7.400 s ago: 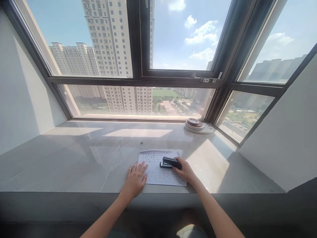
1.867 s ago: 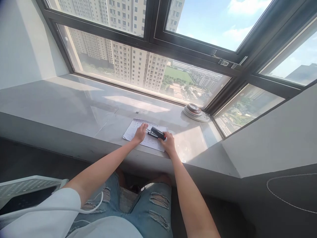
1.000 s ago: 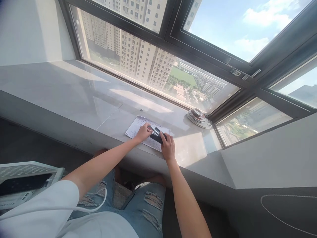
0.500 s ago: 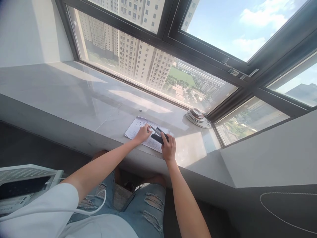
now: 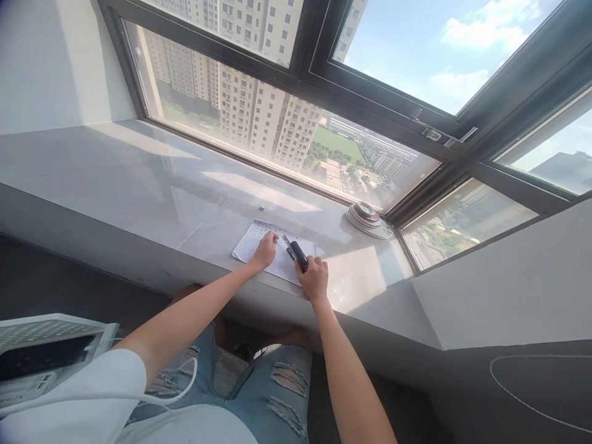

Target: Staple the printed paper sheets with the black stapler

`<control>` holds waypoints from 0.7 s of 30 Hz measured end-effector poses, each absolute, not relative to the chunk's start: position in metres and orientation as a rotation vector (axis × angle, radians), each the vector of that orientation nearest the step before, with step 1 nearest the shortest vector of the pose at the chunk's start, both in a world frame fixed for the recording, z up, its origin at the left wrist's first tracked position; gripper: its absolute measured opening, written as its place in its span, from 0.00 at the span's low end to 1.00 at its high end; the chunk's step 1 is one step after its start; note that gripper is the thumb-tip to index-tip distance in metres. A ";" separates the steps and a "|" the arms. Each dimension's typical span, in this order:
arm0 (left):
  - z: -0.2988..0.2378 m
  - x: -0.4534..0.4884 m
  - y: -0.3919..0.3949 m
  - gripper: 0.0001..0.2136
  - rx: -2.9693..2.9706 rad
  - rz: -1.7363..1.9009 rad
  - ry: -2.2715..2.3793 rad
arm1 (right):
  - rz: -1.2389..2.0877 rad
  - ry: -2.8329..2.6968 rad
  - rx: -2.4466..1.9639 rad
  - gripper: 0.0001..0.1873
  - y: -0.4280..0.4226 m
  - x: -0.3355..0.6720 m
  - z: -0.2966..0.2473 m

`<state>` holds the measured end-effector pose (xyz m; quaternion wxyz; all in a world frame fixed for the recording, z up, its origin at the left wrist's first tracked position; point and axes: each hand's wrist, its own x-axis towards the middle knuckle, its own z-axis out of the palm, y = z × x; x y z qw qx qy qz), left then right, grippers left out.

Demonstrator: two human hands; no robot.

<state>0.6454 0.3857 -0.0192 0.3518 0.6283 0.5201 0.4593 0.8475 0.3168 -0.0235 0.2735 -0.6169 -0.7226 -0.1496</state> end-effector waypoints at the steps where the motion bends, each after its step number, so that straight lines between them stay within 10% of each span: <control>1: -0.020 0.646 0.386 0.12 1.629 1.190 1.339 | -0.406 -1.957 -1.668 0.19 0.317 0.847 -0.023; 21: 0.003 0.634 0.366 0.19 1.708 1.035 0.729 | -0.524 -1.999 -1.432 0.18 0.308 0.841 -0.014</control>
